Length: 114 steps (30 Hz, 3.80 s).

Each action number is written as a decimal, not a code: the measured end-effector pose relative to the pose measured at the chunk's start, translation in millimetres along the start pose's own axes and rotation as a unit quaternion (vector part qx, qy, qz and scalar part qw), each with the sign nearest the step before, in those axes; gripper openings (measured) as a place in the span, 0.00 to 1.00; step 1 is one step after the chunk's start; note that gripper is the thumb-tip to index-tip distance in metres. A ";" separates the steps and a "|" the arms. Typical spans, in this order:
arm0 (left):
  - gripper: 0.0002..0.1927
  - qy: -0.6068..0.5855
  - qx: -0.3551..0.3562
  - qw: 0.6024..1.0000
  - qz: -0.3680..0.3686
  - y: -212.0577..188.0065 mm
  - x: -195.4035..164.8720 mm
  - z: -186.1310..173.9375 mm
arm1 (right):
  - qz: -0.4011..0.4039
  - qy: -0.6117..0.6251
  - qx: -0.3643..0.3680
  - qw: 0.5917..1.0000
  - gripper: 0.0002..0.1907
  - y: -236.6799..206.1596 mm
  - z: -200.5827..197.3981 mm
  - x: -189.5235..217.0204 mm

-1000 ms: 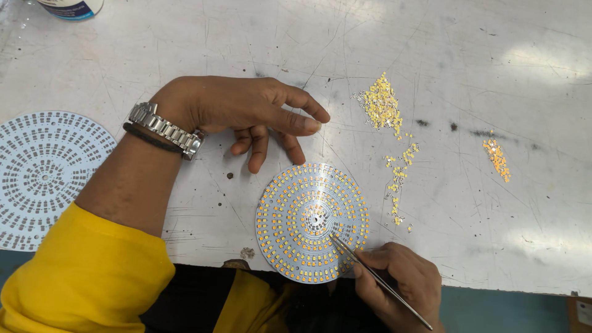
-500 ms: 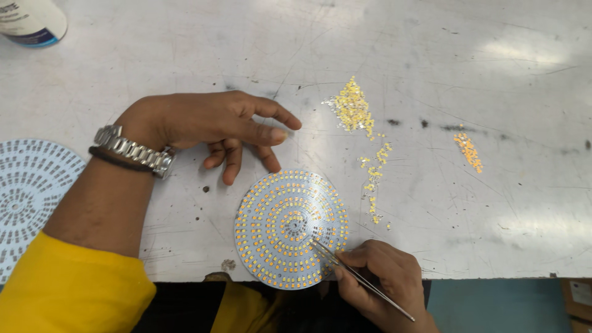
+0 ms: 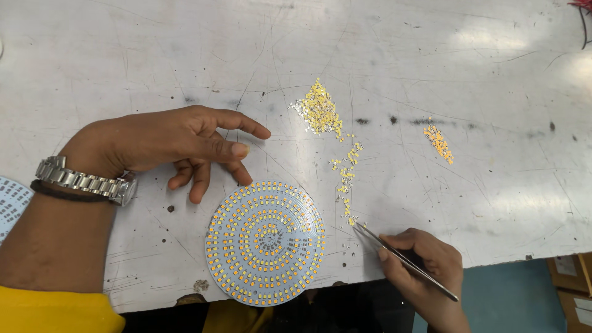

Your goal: The person uses tweezers to pick up small yellow LED components from a pile on the table and places them into empty slots on a circular LED board. The person repeats this process, filling the board with LEDs one by one.

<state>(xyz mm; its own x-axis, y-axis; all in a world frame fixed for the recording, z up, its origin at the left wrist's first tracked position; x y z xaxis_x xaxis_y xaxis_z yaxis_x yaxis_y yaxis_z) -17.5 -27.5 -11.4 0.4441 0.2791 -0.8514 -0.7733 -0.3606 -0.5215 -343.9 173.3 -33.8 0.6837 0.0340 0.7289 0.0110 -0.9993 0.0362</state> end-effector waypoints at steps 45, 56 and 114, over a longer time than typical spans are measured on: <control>0.43 0.031 0.011 0.998 0.048 -0.6 2.9 -0.6 | -0.155 0.004 0.140 0.978 0.09 11.3 36.7 39.9; 0.39 0.015 0.010 0.999 0.031 -1.9 -2.2 2.8 | -0.037 -0.002 0.058 0.998 0.06 5.3 9.5 16.0; 0.43 0.037 0.023 0.998 0.036 -1.8 -1.9 7.2 | -0.112 0.026 0.112 0.987 0.07 8.6 30.6 26.4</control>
<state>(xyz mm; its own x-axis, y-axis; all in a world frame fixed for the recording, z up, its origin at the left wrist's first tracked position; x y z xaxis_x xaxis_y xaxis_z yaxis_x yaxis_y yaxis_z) -20.2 -20.9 -8.4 0.4167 0.1876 -0.8895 -0.8236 -0.3362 -0.4568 -303.5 165.1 -35.2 0.6082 0.2501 0.7534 0.3226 -0.9450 0.0533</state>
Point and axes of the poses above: each hand's wrist, its own y-axis towards the middle knuckle, its own z-axis out of the palm, x = y × z, the point moved 3 cm from there along y, towards the middle knuckle, and after that the axes turned 10 degrees about x, right-handed, at the moved point
